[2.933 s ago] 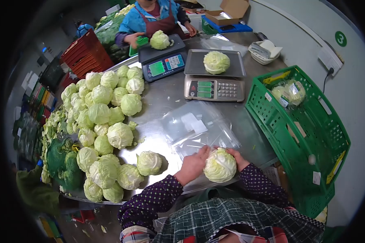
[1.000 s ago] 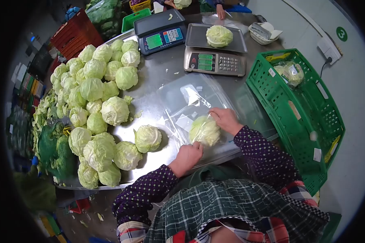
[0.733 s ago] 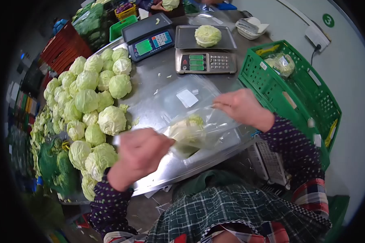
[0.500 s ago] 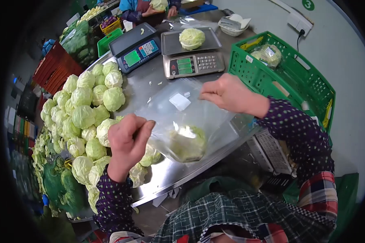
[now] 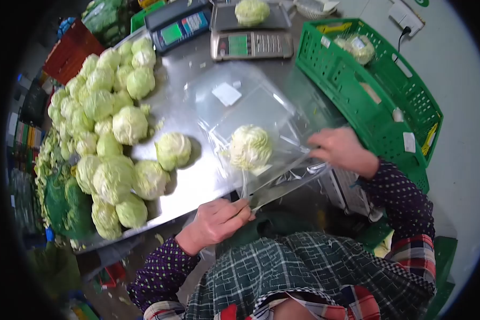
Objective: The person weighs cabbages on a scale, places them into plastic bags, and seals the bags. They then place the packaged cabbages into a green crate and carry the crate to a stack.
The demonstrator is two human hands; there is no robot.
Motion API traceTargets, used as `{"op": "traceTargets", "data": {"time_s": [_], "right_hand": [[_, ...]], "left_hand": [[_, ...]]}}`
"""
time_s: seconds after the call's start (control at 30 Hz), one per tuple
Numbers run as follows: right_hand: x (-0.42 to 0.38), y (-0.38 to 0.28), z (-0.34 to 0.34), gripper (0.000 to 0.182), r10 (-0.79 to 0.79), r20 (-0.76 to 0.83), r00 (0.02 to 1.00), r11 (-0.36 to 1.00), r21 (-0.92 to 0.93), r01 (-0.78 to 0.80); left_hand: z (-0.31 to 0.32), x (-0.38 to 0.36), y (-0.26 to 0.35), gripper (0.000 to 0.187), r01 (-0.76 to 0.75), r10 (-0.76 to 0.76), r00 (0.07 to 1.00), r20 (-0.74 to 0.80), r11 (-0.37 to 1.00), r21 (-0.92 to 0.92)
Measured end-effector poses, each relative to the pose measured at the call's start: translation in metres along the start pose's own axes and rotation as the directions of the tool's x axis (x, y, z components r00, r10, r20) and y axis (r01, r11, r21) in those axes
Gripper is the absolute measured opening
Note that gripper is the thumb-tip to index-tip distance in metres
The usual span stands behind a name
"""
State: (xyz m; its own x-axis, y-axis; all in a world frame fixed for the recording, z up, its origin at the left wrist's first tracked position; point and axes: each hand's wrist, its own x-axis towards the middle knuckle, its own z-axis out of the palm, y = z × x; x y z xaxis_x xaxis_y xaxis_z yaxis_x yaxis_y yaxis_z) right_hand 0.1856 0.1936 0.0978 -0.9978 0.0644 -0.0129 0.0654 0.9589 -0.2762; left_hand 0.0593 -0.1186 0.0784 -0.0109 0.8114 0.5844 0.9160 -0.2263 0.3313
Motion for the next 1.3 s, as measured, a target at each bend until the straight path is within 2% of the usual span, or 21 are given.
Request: {"op": "traceTargets", "data": {"time_s": [0.03,0.1,0.13,0.17,0.23,0.33,0.5,0.57,0.63,0.7,0.73,0.77,0.8,0.87,0.93,1.0,1.1,1.13,1.17,1.23,1.3], "right_hand": [[-0.009,-0.008,-0.014,0.026,0.016,-0.066,0.998,0.988,-0.151,-0.026],[-0.005,-0.030,-0.028,0.026,-0.134,-0.277,0.952,0.991,-0.041,0.127],[-0.001,-0.047,-0.027,0.022,-0.183,-0.309,0.933,0.965,0.124,0.230],[0.001,-0.061,-0.016,0.022,-0.174,-0.300,0.938,0.964,0.143,0.225],[0.005,-0.086,0.003,0.021,-0.353,-0.079,0.932,0.829,0.436,0.351],[0.012,-0.107,0.017,0.020,-0.399,0.043,0.916,0.756,0.580,0.303],[0.015,-0.119,0.028,0.022,-0.410,0.040,0.911,0.778,0.538,0.326],[0.018,-0.121,0.026,0.023,-0.375,0.187,0.908,0.778,0.596,0.198],[0.006,-0.124,0.018,0.021,-0.427,0.102,0.898,0.564,0.807,0.177],[-0.015,-0.123,-0.045,0.019,-0.519,0.206,0.830,0.385,0.923,0.011],[-0.030,-0.114,-0.067,0.017,-0.444,-0.212,0.871,0.039,0.966,0.255],[-0.038,-0.107,-0.079,0.016,-0.221,-0.562,0.797,-0.269,0.821,0.504],[-0.035,-0.107,-0.078,0.016,-0.227,-0.551,0.803,-0.267,0.828,0.493],[-0.016,-0.106,-0.064,0.017,-0.253,-0.246,0.936,0.307,0.897,0.319],[0.002,-0.109,-0.039,0.020,-0.074,0.031,0.997,0.767,0.641,0.037],[0.019,-0.117,0.004,0.021,-0.223,0.068,0.973,0.722,0.682,0.118],[0.022,-0.125,0.022,0.020,-0.266,0.155,0.952,0.730,0.677,0.094],[0.021,-0.125,0.027,0.020,-0.303,0.033,0.952,0.765,0.604,0.222],[0.019,-0.126,0.031,0.020,-0.305,0.033,0.952,0.765,0.604,0.224],[0.015,-0.129,0.038,0.020,-0.405,-0.161,0.900,0.823,0.365,0.436],[0.011,-0.131,0.035,0.017,-0.423,-0.208,0.882,0.816,0.336,0.471]], "left_hand": [[0.003,0.001,0.005,0.026,-0.019,0.020,1.000,0.021,0.999,-0.037],[0.010,-0.005,0.009,0.026,-0.040,0.042,0.998,0.055,0.999,-0.032],[0.012,-0.006,0.010,0.027,-0.025,0.025,0.998,0.058,1.000,-0.009],[0.010,-0.006,0.007,0.030,-0.054,0.054,0.993,0.106,0.999,-0.004],[0.010,-0.008,0.007,0.031,-0.073,0.071,0.995,0.068,0.997,0.026],[0.012,-0.010,0.008,0.028,-0.035,0.035,0.999,0.005,0.996,0.077],[0.012,-0.004,0.010,0.024,-0.004,0.009,0.999,-0.039,0.992,0.123],[0.009,-0.003,0.006,0.024,-0.015,0.022,0.999,-0.046,0.990,0.143],[0.004,-0.007,0.003,0.026,-0.014,0.008,0.998,0.056,0.993,0.119],[0.000,-0.005,-0.002,0.027,0.007,-0.010,1.000,0.026,0.991,0.132],[-0.001,-0.004,-0.003,0.027,0.007,-0.003,1.000,-0.025,0.991,0.136],[-0.001,-0.004,-0.001,0.027,0.014,-0.003,0.997,-0.075,0.991,0.135],[-0.002,-0.004,-0.002,0.028,0.002,0.008,0.997,-0.070,0.990,0.142],[0.000,-0.004,-0.003,0.028,-0.021,0.030,0.997,-0.070,0.991,0.134],[-0.002,-0.001,-0.006,0.029,-0.062,0.068,0.997,-0.040,0.989,0.131],[0.000,0.003,-0.006,0.028,-0.056,0.062,0.997,-0.051,0.991,0.119],[-0.001,0.003,-0.007,0.027,-0.014,0.017,0.999,-0.036,0.994,0.104],[-0.001,0.002,-0.008,0.026,0.006,-0.005,1.000,-0.005,0.995,0.095],[-0.001,0.001,-0.007,0.026,0.006,-0.006,1.000,-0.006,0.995,0.097],[0.001,-0.001,-0.006,0.026,0.058,-0.065,0.996,0.055,0.992,0.108],[0.002,0.000,-0.005,0.026,0.062,-0.066,0.997,0.044,0.994,0.093]]}}
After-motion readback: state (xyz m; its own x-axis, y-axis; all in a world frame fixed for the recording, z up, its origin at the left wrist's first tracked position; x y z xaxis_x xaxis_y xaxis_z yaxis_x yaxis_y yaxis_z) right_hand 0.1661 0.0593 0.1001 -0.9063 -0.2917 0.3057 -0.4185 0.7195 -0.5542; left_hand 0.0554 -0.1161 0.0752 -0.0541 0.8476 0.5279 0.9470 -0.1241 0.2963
